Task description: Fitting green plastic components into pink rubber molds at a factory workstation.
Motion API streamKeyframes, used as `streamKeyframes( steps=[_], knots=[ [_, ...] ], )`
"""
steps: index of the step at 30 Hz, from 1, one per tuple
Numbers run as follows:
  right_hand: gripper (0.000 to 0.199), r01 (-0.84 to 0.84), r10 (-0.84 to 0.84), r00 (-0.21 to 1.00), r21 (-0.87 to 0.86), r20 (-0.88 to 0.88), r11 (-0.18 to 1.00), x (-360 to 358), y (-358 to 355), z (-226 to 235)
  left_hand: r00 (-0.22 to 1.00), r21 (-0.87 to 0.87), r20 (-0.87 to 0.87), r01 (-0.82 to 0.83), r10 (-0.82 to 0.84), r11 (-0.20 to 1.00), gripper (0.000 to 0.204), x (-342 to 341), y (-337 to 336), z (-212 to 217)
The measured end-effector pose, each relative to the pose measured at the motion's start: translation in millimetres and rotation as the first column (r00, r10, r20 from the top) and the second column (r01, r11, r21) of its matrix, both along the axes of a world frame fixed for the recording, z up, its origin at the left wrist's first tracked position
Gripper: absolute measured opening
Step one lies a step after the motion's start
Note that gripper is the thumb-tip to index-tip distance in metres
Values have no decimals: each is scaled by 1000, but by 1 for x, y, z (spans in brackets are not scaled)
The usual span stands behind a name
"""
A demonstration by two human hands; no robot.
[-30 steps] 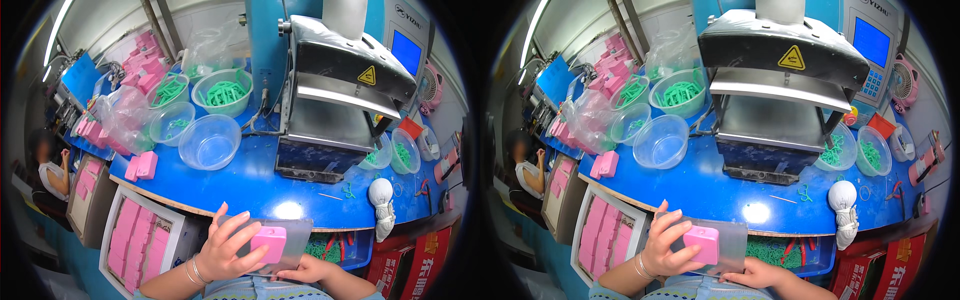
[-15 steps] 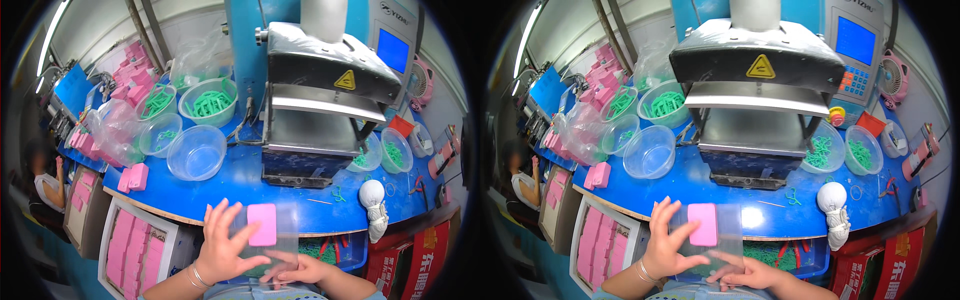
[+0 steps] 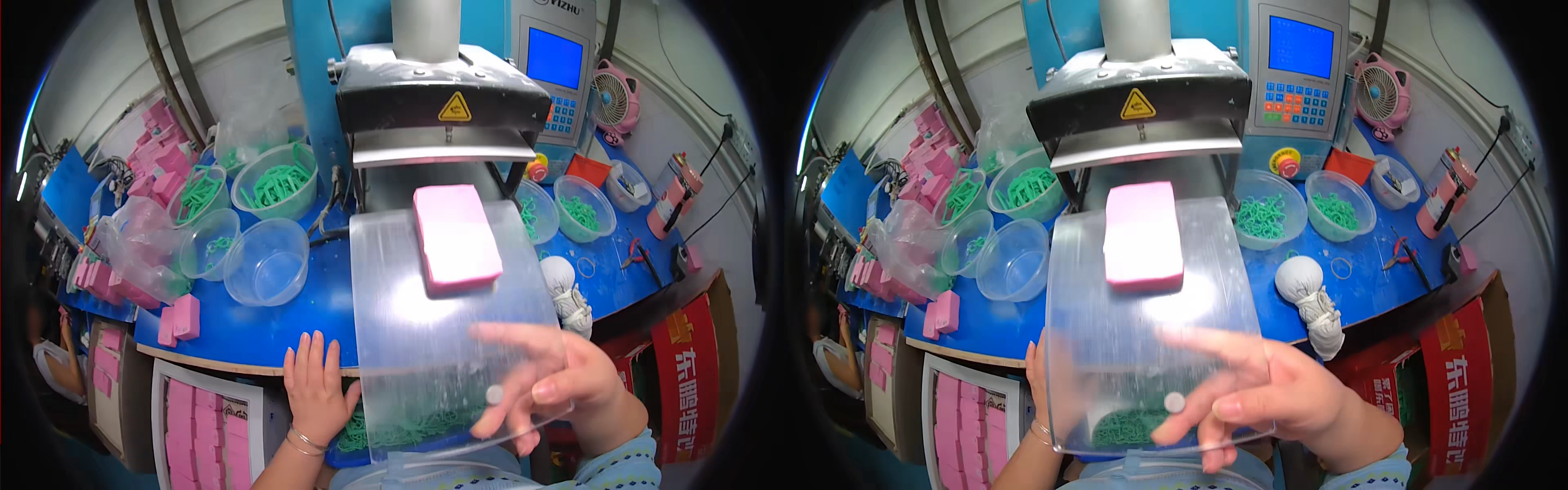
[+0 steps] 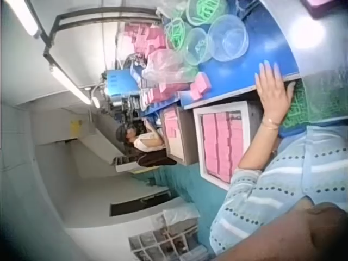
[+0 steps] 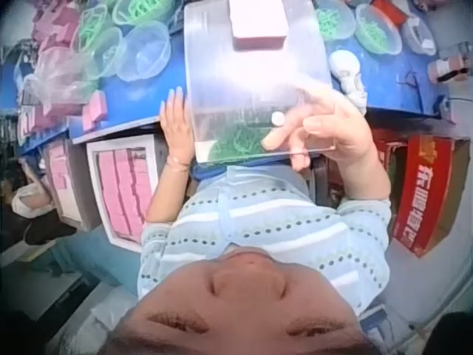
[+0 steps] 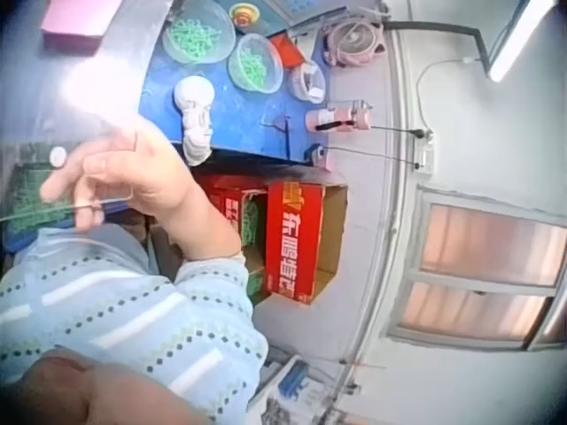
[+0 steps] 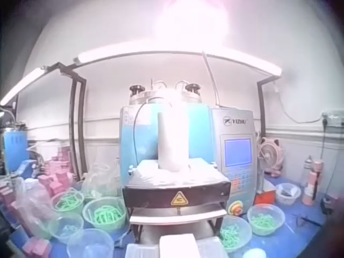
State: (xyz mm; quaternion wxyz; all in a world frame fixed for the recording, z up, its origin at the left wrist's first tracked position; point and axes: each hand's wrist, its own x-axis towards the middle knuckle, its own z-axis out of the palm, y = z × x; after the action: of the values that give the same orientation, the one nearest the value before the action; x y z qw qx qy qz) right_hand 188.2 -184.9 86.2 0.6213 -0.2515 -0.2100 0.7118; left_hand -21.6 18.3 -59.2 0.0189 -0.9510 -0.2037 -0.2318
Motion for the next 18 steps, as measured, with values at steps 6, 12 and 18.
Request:
streamKeyframes(
  steps=[6,12,18],
  knots=[
    [72,127,-101,980,145,-172,981,8,8,-14,999,-10,-23,-42,42,999,69,6,-1,6],
    [68,118,-113,993,123,-42,985,29,29,-10,998,40,47,-32,30,999,69,4,0,-1],
    [56,188,-216,964,178,157,966,60,52,-18,999,37,6,-41,41,998,72,9,-2,0]
  ],
)
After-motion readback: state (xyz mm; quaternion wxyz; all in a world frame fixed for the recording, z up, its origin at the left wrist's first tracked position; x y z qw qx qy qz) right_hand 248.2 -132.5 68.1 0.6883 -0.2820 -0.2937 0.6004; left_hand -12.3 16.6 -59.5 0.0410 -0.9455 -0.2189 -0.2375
